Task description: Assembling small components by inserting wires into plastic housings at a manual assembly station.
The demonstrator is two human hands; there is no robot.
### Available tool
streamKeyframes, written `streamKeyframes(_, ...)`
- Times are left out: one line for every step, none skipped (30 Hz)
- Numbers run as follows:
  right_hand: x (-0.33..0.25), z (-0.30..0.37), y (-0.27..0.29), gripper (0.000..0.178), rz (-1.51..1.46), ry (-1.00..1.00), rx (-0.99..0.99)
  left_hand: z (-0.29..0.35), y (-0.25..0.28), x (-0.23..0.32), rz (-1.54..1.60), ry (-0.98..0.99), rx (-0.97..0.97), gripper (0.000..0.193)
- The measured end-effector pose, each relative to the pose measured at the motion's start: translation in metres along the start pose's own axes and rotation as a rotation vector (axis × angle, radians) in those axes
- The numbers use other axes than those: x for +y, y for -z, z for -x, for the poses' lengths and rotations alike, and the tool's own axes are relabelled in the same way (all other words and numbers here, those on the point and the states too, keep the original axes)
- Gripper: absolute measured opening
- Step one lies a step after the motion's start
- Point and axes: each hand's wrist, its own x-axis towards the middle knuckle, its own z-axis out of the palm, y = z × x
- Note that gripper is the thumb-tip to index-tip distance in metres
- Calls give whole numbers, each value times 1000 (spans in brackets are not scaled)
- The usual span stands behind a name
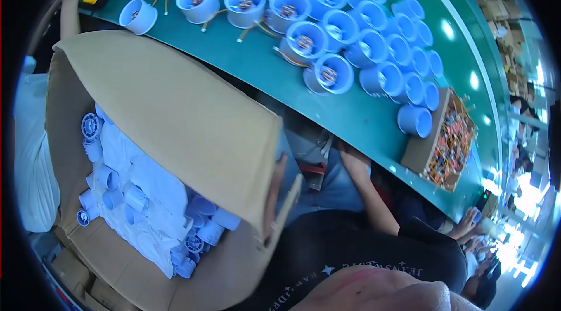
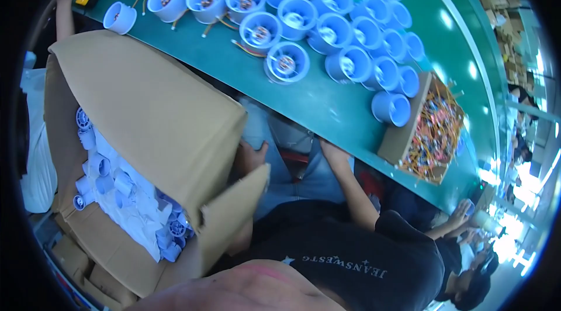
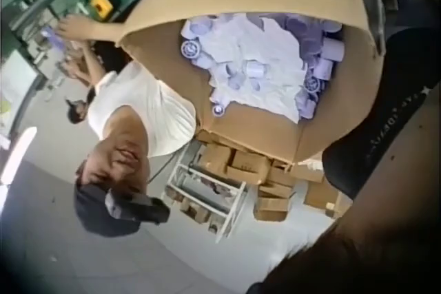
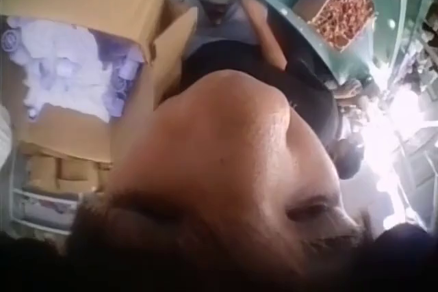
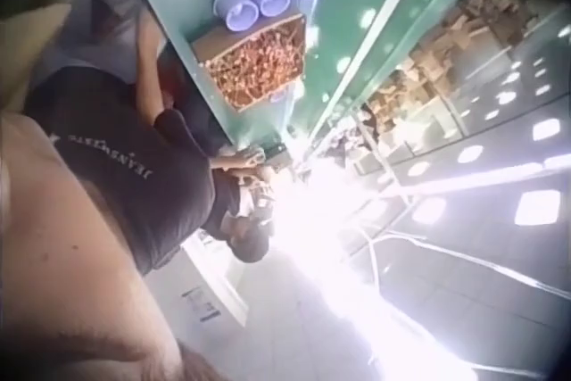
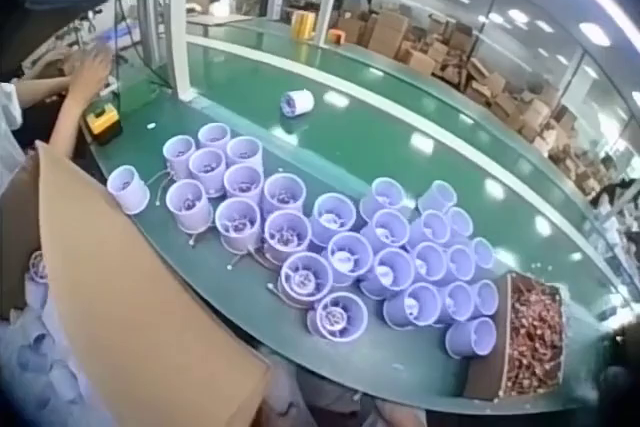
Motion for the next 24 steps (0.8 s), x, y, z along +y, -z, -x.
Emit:
streamKeyframes(7,4,0,49,-15,10,55,1,-1,8,-111,46,-38,103)
streamKeyframes(9,7,0,50,-32,33,111,0,1,14,-224,97,-63,99)
streamKeyframes(11,8,0,51,-49,60,166,0,3,19,-227,80,-62,99)
streamKeyframes(13,11,1,51,-52,41,177,1,3,24,-272,53,-70,94)
streamKeyframes(14,12,3,53,-76,28,147,4,4,27,-318,30,-74,90)
streamKeyframes(19,15,6,57,-105,13,124,7,4,33,-365,0,-74,86)
streamKeyframes(27,19,6,57,-114,3,138,13,4,37,-367,-19,-69,86)
streamKeyframes(34,24,1,58,-80,27,216,19,6,40,-290,-245,-126,75)
streamKeyframes(39,28,-3,60,-46,54,292,25,8,43,-213,-468,-182,65)
streamKeyframes(47,24,-12,62,-10,82,371,35,33,80,74,-504,-397,54)
streamKeyframes(56,21,-21,62,-21,86,382,52,73,133,358,-529,-610,43)
streamKeyframes(65,17,-27,64,-57,109,422,65,95,166,538,-619,-582,38)
streamKeyframes(80,14,-31,66,-85,117,464,75,104,194,723,-717,-566,32)
streamKeyframes(86,15,-34,68,-117,129,500,78,108,216,675,-838,-364,35)
streamKeyframes(89,18,-33,68,-130,130,508,75,106,234,621,-951,-164,37)
streamKeyframes(87,25,-30,65,-141,148,580,68,100,250,558,-993,-33,43)
streamKeyframes(85,32,-27,62,-151,161,653,59,93,267,495,-1033,95,49)
streamKeyframes(87,38,-23,59,-156,171,727,46,74,280,436,-1049,180,55)
streamKeyframes(88,50,-16,59,-164,173,731,35,57,288,376,-1058,267,61)
streamKeyframes(86,67,-2,51,-290,245,626,26,48,295,368,-1060,270,61)
streamKeyframes(82,89,16,43,-418,320,515,21,45,299,246,-1064,274,62)
streamKeyframes(79,109,36,36,-543,397,400,20,42,296,123,-1063,278,63)
streamKeyframes(85,129,60,36,-547,381,408,29,40,300,125,-1077,267,63)
streamKeyframes(87,148,88,24,-693,470,431,37,49,301,238,-972,138,62)
